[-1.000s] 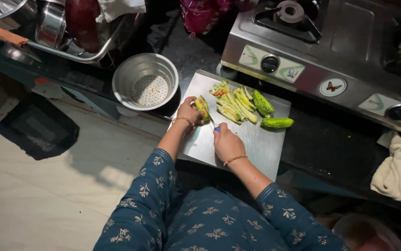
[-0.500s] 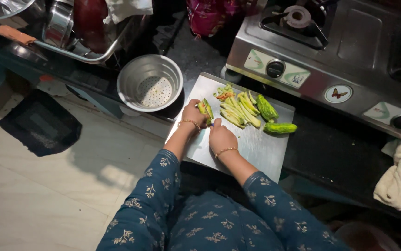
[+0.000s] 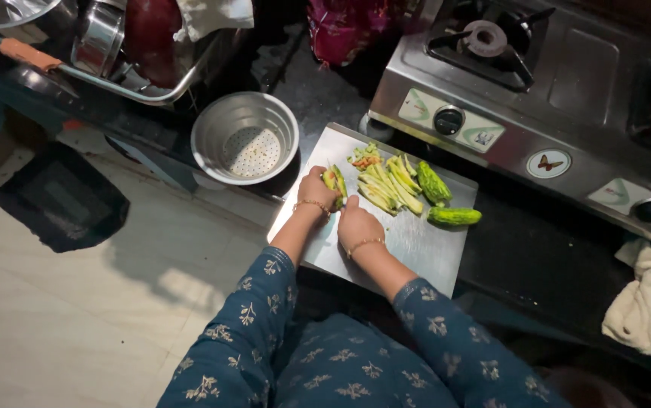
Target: The person sits at a kitchen counter and chops bitter gourds on a metal cutting board with a small knife. They trim the ends, halve the gourds, scrape out the seeds and pulp, and cut the halves into smaller pieces, leaving the cut pieces and scraps on the board.
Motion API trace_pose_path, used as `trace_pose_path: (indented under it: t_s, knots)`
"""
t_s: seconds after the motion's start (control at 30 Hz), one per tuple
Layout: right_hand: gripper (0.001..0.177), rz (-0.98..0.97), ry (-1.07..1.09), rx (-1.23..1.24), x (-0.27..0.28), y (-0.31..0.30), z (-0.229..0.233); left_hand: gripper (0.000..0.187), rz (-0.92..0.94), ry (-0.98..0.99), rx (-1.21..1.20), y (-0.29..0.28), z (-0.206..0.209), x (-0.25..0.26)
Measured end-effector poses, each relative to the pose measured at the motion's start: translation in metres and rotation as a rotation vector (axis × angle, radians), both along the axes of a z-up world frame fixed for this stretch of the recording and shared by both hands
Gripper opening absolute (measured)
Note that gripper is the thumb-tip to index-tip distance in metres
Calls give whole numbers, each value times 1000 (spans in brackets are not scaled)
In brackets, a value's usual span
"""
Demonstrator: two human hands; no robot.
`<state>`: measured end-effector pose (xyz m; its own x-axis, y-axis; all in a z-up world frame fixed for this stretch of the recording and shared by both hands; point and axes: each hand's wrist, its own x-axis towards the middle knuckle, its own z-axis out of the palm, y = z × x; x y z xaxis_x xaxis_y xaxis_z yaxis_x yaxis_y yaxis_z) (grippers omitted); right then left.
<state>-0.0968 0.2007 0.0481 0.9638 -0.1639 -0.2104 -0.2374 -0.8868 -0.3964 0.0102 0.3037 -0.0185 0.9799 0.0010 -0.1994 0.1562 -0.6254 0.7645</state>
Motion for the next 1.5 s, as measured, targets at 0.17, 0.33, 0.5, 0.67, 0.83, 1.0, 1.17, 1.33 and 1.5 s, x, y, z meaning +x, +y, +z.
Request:
trace_pose_path:
  t_s: [0.17, 0.33, 0.5, 0.67, 0.83, 1.0, 1.17, 1.33, 1.5]
  knots:
    - [29, 16, 50, -2, -2, -1, 8, 66, 29, -13, -15, -3, 1, -7]
    - [31, 33, 107, 3, -31, -11, 18, 62, 40, -7, -38, -2, 5, -7]
    - [29, 26, 96, -12, -24, -5, 12, 69, -42, 50, 13, 1, 11, 2]
    - [25, 41, 30, -42, 1, -2, 3, 69, -42, 42, 43, -1, 6, 3]
    - [30, 64, 144, -76, -21, -10, 11, 65, -6, -50, 51, -5, -12, 3]
    - [30, 46, 171, -44, -61, -22, 16, 61, -40, -45, 54, -1, -2, 1]
    - [35, 48, 168, -66, -72, -40, 20, 68, -24, 270, -117, 24, 62, -16]
    - [39, -11, 149, -19, -79, -42, 36, 68, 46, 212, -260, 26, 58, -27]
    - [40, 18, 164, 7, -79, -36, 60, 55, 6, -64, -37, 15, 4, -1]
